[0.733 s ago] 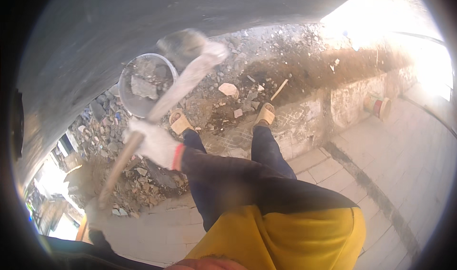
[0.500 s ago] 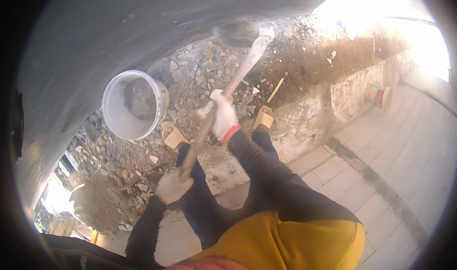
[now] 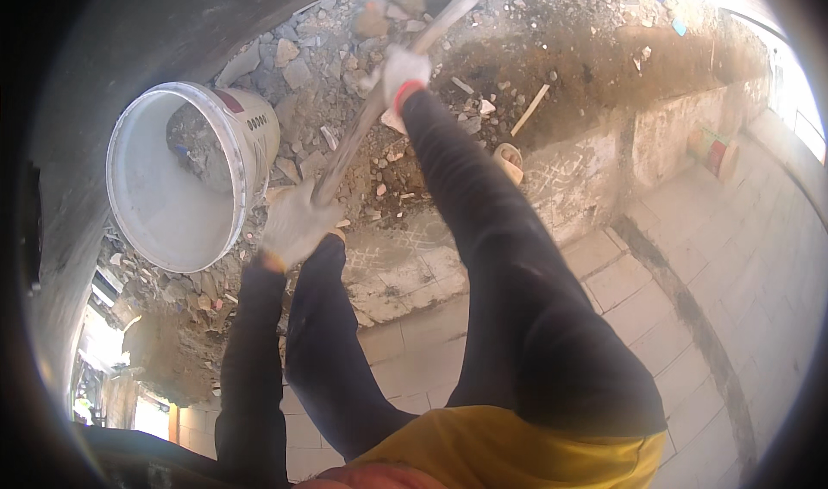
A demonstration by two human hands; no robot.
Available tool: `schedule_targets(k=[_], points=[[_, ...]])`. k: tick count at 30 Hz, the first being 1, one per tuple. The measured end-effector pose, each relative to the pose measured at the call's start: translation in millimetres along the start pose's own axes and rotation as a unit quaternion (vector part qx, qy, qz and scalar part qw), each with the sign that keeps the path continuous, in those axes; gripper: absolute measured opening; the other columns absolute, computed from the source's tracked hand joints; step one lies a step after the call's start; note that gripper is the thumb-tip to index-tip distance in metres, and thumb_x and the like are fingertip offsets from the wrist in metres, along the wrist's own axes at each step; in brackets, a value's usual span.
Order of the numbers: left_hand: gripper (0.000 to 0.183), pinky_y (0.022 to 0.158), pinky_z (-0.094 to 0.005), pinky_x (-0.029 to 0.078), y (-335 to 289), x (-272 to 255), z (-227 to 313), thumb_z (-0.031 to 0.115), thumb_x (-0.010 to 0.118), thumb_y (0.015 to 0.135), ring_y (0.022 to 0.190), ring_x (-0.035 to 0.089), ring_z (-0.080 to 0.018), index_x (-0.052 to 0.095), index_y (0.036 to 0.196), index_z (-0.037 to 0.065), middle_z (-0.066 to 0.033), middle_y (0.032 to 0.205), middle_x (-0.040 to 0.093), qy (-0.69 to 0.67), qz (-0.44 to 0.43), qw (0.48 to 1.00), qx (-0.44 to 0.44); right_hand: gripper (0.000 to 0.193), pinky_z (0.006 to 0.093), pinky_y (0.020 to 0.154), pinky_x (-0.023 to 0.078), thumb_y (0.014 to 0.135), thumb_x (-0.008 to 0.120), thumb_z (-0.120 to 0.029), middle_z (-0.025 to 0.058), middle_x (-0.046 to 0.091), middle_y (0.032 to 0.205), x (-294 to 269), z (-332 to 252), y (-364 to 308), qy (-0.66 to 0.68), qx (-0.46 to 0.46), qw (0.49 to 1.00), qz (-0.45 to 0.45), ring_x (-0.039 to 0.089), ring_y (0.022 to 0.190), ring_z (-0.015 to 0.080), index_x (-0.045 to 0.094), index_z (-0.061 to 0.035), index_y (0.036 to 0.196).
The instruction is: The person uses a pickaxe to break up rubble and debris on a tiled floor, then scoops the fragments into a white bucket. The person lifts the bucket at the end.
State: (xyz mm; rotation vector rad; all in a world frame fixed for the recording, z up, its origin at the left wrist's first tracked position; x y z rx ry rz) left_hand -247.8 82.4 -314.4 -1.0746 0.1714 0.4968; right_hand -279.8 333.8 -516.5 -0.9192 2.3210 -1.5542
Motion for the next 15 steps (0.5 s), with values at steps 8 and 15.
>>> schedule_targets(k=[8,15], points=[[0.038,0.078,-0.0549,0.057,-225.7,91.9,-4.8,0.028,0.077,0.090,0.090,0.074,-0.0499,0.066,0.110,-0.002,-0.0296,0.092,0.073,-0.151,-0.011,0.973,-0.177,0.030,0.0489,0.059,0.062,0.098,0.082,-0.024,0.0053,0.058,0.087,1.3,91.0,-204.8,-0.023,0.146,0.989,-0.014,0.062,0.067,0.0232,0.060,-0.0079,0.110],[0.037,0.076,-0.0549,0.061,-180.2,112.4,21.7,0.031,0.071,0.094,0.085,0.077,-0.0447,0.068,0.118,0.003,-0.0248,0.093,0.077,0.000,-0.022,0.994,-0.105,0.028,0.0418,0.050,0.060,0.100,0.074,-0.031,0.0056,0.059,0.064,-70.2,40.4,-184.5,-0.033,0.018,0.998,0.040,0.060,0.048,0.0228,0.064,-0.0051,0.096]])
Point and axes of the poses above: each hand's wrist, its own y-axis towards the middle knuckle, its own x-axis out of the palm, z = x × y, the point moved 7 cm from there along y, towards the middle knuckle
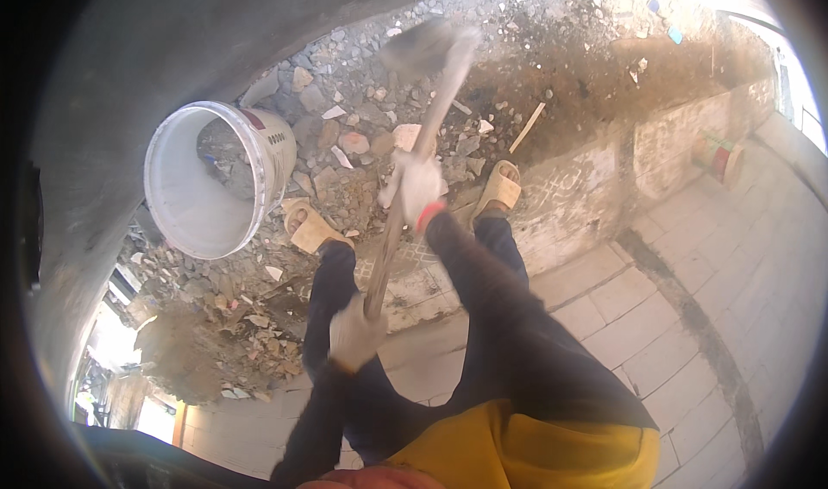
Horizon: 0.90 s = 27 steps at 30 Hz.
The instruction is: The person uses a pickaxe to break up rubble and debris on a tiled floor, then scoops the fragments into a white bucket. The person lifts the bucket at the end.
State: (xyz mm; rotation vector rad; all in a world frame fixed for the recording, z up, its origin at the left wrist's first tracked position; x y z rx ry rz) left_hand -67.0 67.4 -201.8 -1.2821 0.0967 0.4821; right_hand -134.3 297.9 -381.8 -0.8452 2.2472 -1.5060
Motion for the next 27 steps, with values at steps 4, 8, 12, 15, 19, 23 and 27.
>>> schedule_targets(k=[4,8,12,15,19,23,27], points=[[0.038,0.076,-0.0578,0.062,173.7,-28.2,48.2,0.034,0.068,0.095,0.088,0.077,-0.0466,0.067,0.117,0.003,-0.0273,0.093,0.076,0.038,0.038,0.988,0.145,0.018,0.0472,0.064,0.067,0.106,0.067,-0.022,0.0036,0.054,0.082,-2.8,-103.6,145.6,0.035,-0.087,0.995,0.021,0.063,0.064,0.0220,0.059,-0.0060,0.106],[0.047,0.088,-0.0559,0.059,199.9,-20.8,27.9,0.037,0.066,0.094,0.101,0.075,-0.0487,0.066,0.120,-0.002,-0.0314,0.098,0.075,-0.094,0.007,0.989,0.116,0.010,0.0504,0.069,0.067,0.110,0.055,-0.010,0.0081,0.061,0.084,14.2,-57.6,215.8,0.001,0.028,0.999,0.029,0.068,0.075,0.0263,0.063,-0.0079,0.115],[0.049,0.085,-0.0523,0.057,112.3,10.3,-14.0,0.039,0.073,0.091,0.097,0.075,-0.0477,0.068,0.116,-0.003,-0.0297,0.099,0.075,-0.161,-0.056,0.985,-0.035,0.007,0.0522,0.065,0.066,0.106,0.060,-0.010,0.0090,0.066,0.085,22.0,24.6,167.5,-0.169,-0.012,0.980,-0.106,0.069,0.070,0.0270,0.066,-0.0069,0.107],[0.045,0.081,-0.0501,0.058,41.2,49.6,-9.3,0.037,0.075,0.091,0.090,0.076,-0.0448,0.069,0.113,-0.001,-0.0263,0.092,0.075,-0.179,-0.084,0.976,-0.095,0.013,0.0508,0.059,0.064,0.101,0.072,-0.017,0.0071,0.064,0.081,-19.0,60.3,91.1,-0.080,0.073,0.994,-0.021,0.065,0.061,0.0261,0.066,-0.0057,0.102],[0.036,0.083,-0.0535,0.058,-49.9,100.6,-5.9,0.031,0.075,0.092,0.091,0.076,-0.0463,0.070,0.114,0.002,-0.0259,0.094,0.077,-0.172,-0.067,0.978,-0.101,0.023,0.0423,0.052,0.059,0.097,0.081,-0.023,0.0032,0.059,0.075,-49.2,80.3,-8.7,-0.103,0.119,0.987,-0.006,0.061,0.056,0.0202,0.064,-0.0069,0.098],[0.035,0.084,-0.0572,0.059,-70.2,123.2,-7.1,0.031,0.071,0.095,0.090,0.076,-0.0473,0.067,0.118,0.005,-0.0247,0.094,0.076,-0.094,-0.081,0.986,-0.111,0.022,0.0393,0.048,0.055,0.097,0.080,-0.022,0.0021,0.058,0.072,-80.3,71.4,-38.7,-0.095,0.131,0.985,0.054,0.059,0.053,0.0192,0.064,-0.0073,0.100],[0.035,0.080,-0.0601,0.059,52.3,93.3,32.5,0.035,0.067,0.098,0.088,0.075,-0.0488,0.064,0.120,0.008,-0.0251,0.092,0.076,-0.070,-0.043,0.996,-0.032,0.016,0.0402,0.050,0.057,0.098,0.073,-0.020,0.0048,0.056,0.071,-68.7,-23.4,56.3,-0.113,-0.047,0.992,0.012,0.058,0.053,0.0213,0.068,-0.0053,0.096]])
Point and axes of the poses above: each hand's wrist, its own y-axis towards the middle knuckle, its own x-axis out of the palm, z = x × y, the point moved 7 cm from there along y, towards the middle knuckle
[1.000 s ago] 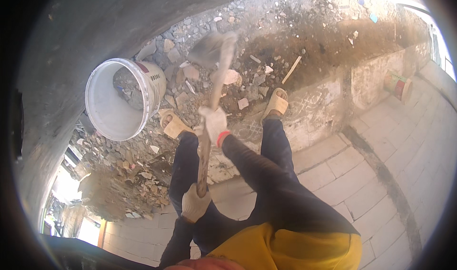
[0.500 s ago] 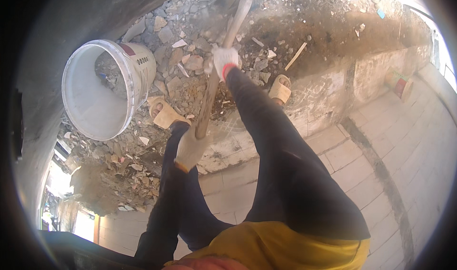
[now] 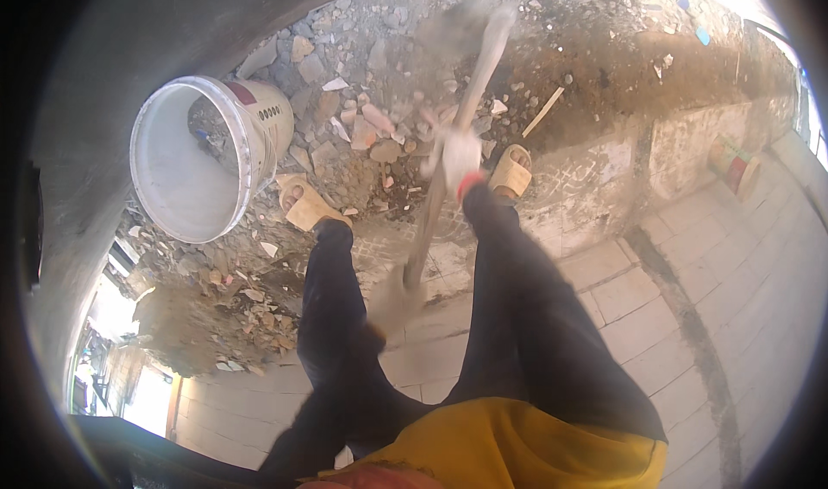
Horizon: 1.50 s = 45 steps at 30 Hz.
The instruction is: The person uses a pickaxe to break up rubble and debris on a tiled floor, then scoops the fragments into a white bucket. The person lifts the bucket at the end.
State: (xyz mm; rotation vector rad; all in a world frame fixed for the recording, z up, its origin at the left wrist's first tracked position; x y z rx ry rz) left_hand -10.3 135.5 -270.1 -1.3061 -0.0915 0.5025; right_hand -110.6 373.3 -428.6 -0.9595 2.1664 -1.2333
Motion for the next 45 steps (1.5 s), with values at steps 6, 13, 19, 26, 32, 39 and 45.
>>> schedule_targets(k=[6,13,19,26,32,39,45], points=[[0.042,0.078,-0.0550,0.059,87.8,-80.3,9.2,0.033,0.069,0.094,0.088,0.075,-0.0515,0.065,0.120,0.000,-0.0266,0.090,0.075,-0.092,0.050,0.991,0.086,0.013,0.0425,0.070,0.066,0.108,0.062,-0.017,0.0066,0.063,0.084,94.1,-29.4,124.7,-0.315,-0.084,0.939,-0.109,0.068,0.071,0.0246,0.068,-0.0059,0.106],[0.027,0.055,-0.0361,0.049,-65.6,-21.6,-28.8,0.027,0.077,0.091,0.059,0.064,-0.0179,0.067,0.094,0.001,-0.0065,0.069,0.065,-0.358,-0.031,0.928,-0.095,0.013,0.0517,0.059,0.059,0.099,0.063,-0.018,0.0047,0.064,0.069,125.9,75.4,-11.4,-0.627,-0.213,0.733,-0.155,0.070,0.064,0.0280,0.073,-0.0105,0.097],[0.013,0.046,-0.0273,0.038,-134.8,11.1,-32.8,0.017,0.074,0.095,0.049,0.052,-0.0091,0.065,0.092,0.009,0.0029,0.062,0.054,-0.547,-0.045,0.817,-0.177,0.010,0.0448,0.054,0.055,0.093,0.071,-0.017,0.0064,0.065,0.070,116.5,127.3,-66.4,-0.256,0.115,0.944,-0.172,0.068,0.060,0.0272,0.072,-0.0075,0.093],[0.016,0.046,-0.0270,0.038,-154.0,-9.3,17.1,0.021,0.073,0.096,0.051,0.051,-0.0083,0.063,0.092,0.008,0.0033,0.072,0.057,-0.557,-0.085,0.808,-0.172,0.011,0.0453,0.055,0.059,0.091,0.078,-0.014,0.0080,0.066,0.072,86.9,97.1,-69.7,-0.145,0.185,0.950,-0.206,0.066,0.057,0.0263,0.070,-0.0069,0.088],[0.023,0.041,-0.0294,0.037,-160.7,-75.4,81.1,0.022,0.072,0.100,0.047,0.049,-0.0108,0.054,0.099,0.006,-0.0011,0.075,0.055,-0.615,-0.108,0.781,-0.012,0.017,0.0473,0.063,0.065,0.092,0.074,-0.014,0.0072,0.062,0.078,90.6,48.2,-58.4,-0.107,0.225,0.946,-0.209,0.067,0.065,0.0266,0.065,-0.0066,0.104],[0.036,0.049,-0.0259,0.039,-215.7,-140.9,103.7,0.031,0.074,0.099,0.056,0.050,-0.0073,0.060,0.119,0.005,0.0024,0.079,0.054,-0.546,-0.174,0.817,0.057,0.017,0.0471,0.070,0.064,0.094,0.070,-0.019,0.0060,0.065,0.085,75.5,-18.2,-81.9,0.045,0.178,0.964,-0.192,0.068,0.070,0.0257,0.063,-0.0083,0.106],[0.038,0.046,-0.0281,0.038,-314.4,-228.0,102.8,0.034,0.074,0.097,0.053,0.050,-0.0080,0.059,0.114,0.004,0.0010,0.079,0.056,-0.462,-0.268,0.844,0.048,0.017,0.0401,0.067,0.064,0.096,0.074,-0.018,0.0035,0.065,0.086,88.5,-78.4,-117.6,0.172,0.150,0.967,-0.113,0.066,0.069,0.0230,0.063,-0.0132,0.108]])
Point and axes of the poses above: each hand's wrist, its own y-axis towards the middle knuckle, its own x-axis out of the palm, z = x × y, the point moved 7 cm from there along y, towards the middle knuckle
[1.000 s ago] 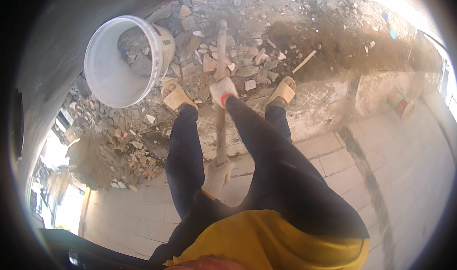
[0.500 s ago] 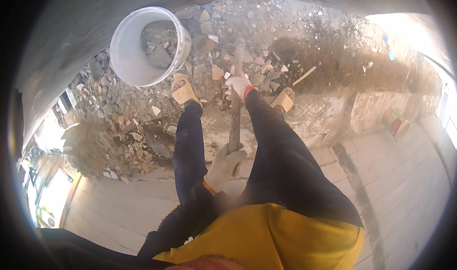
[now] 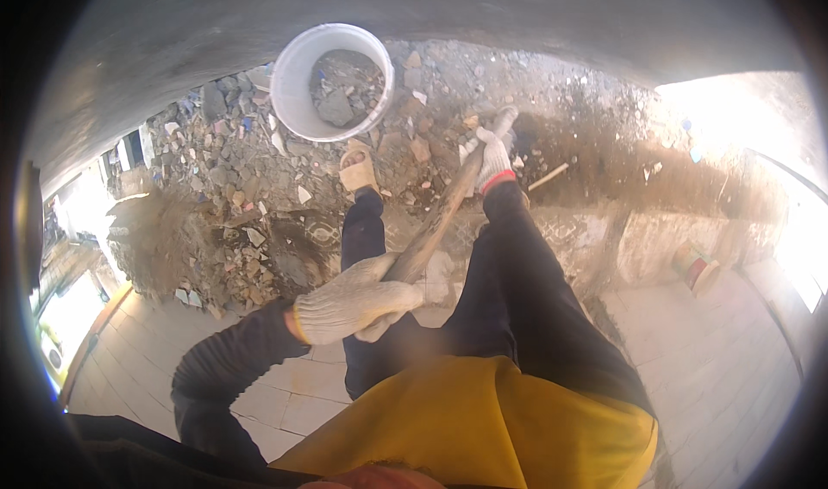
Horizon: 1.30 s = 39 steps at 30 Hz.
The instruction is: The person uses a pickaxe to break up rubble and debris on a tiled floor, then scoops the fragments into a white bucket. The person lifts the bucket at the end.
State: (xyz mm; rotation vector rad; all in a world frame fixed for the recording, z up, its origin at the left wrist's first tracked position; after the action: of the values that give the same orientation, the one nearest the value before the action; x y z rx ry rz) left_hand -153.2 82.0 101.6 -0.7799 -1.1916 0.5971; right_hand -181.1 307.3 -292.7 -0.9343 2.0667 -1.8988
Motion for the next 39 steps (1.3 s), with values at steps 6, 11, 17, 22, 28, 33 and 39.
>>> schedule_targets(k=[6,11,17,22,28,33,39], points=[[0.042,0.056,-0.0339,0.052,-147.7,-35.5,31.1,0.037,0.076,0.091,0.062,0.065,-0.0149,0.064,0.114,0.004,-0.0054,0.079,0.066,0.266,0.094,0.957,-0.069,0.016,0.0396,0.075,0.062,0.102,0.071,-0.019,0.0001,0.057,0.084,120.8,-4.7,-142.3,0.051,-0.106,0.993,0.020,0.059,0.073,0.0191,0.059,-0.0114,0.108],[0.033,0.078,-0.0481,0.061,-314.9,-113.4,24.0,0.027,0.082,0.085,0.085,0.078,-0.0373,0.073,0.110,0.007,-0.0144,0.090,0.077,0.595,0.364,0.717,-0.009,0.014,0.0470,0.097,0.061,0.106,0.067,-0.015,0.0108,0.063,0.092,249.7,70.4,-233.6,0.017,-0.062,0.974,-0.219,0.072,0.089,0.0283,0.059,-0.0047,0.102],[0.022,0.080,-0.0526,0.058,-386.0,-284.9,-49.3,0.013,0.077,0.090,0.092,0.074,-0.0450,0.073,0.111,0.010,-0.0210,0.096,0.076,0.523,0.671,0.526,0.028,0.013,0.0488,0.103,0.060,0.107,0.066,-0.019,0.0100,0.068,0.108,319.3,187.0,-253.6,0.077,0.163,0.933,-0.312,0.071,0.108,0.0264,0.063,-0.0072,0.113],[0.022,0.085,-0.0513,0.058,-206.8,-289.1,-81.7,0.020,0.075,0.089,0.097,0.073,-0.0406,0.073,0.106,0.006,-0.0172,0.102,0.075,0.667,0.485,0.565,0.025,0.028,0.0526,0.103,0.059,0.100,0.076,-0.021,0.0098,0.064,0.101,208.1,108.9,-209.3,-0.001,-0.046,0.958,-0.282,0.070,0.102,0.0259,0.059,-0.0049,0.116],[0.058,0.096,-0.0517,0.059,166.8,-118.7,-127.8,0.037,0.073,0.091,0.112,0.074,-0.0463,0.065,0.136,0.000,-0.0299,0.118,0.075,0.492,0.139,0.859,0.003,0.023,0.0446,0.070,0.067,0.105,0.073,-0.025,0.0053,0.060,0.089,-75.7,-35.4,-47.2,0.053,-0.125,0.986,0.099,0.065,0.073,0.0222,0.059,-0.0075,0.110],[0.047,0.096,-0.0596,0.057,391.3,-31.1,-146.8,0.033,0.067,0.094,0.110,0.072,-0.0528,0.067,0.125,-0.002,-0.0332,0.112,0.075,0.500,0.098,0.861,0.000,0.013,0.0416,0.067,0.069,0.107,0.070,-0.018,0.0024,0.059,0.080,-290.1,-140.6,75.0,0.020,-0.168,0.969,0.179,0.063,0.065,0.0205,0.061,-0.0097,0.105],[0.046,0.094,-0.0579,0.058,528.8,-28.9,-168.6,0.023,0.068,0.084,0.108,0.072,-0.0535,0.066,0.122,-0.003,-0.0353,0.109,0.074,0.531,0.102,0.841,0.024,0.016,0.0461,0.068,0.071,0.107,0.071,-0.020,0.0065,0.058,0.084,-401.8,-144.3,160.9,-0.029,-0.155,0.956,0.249,0.061,0.066,0.0220,0.062,-0.0062,0.108]])
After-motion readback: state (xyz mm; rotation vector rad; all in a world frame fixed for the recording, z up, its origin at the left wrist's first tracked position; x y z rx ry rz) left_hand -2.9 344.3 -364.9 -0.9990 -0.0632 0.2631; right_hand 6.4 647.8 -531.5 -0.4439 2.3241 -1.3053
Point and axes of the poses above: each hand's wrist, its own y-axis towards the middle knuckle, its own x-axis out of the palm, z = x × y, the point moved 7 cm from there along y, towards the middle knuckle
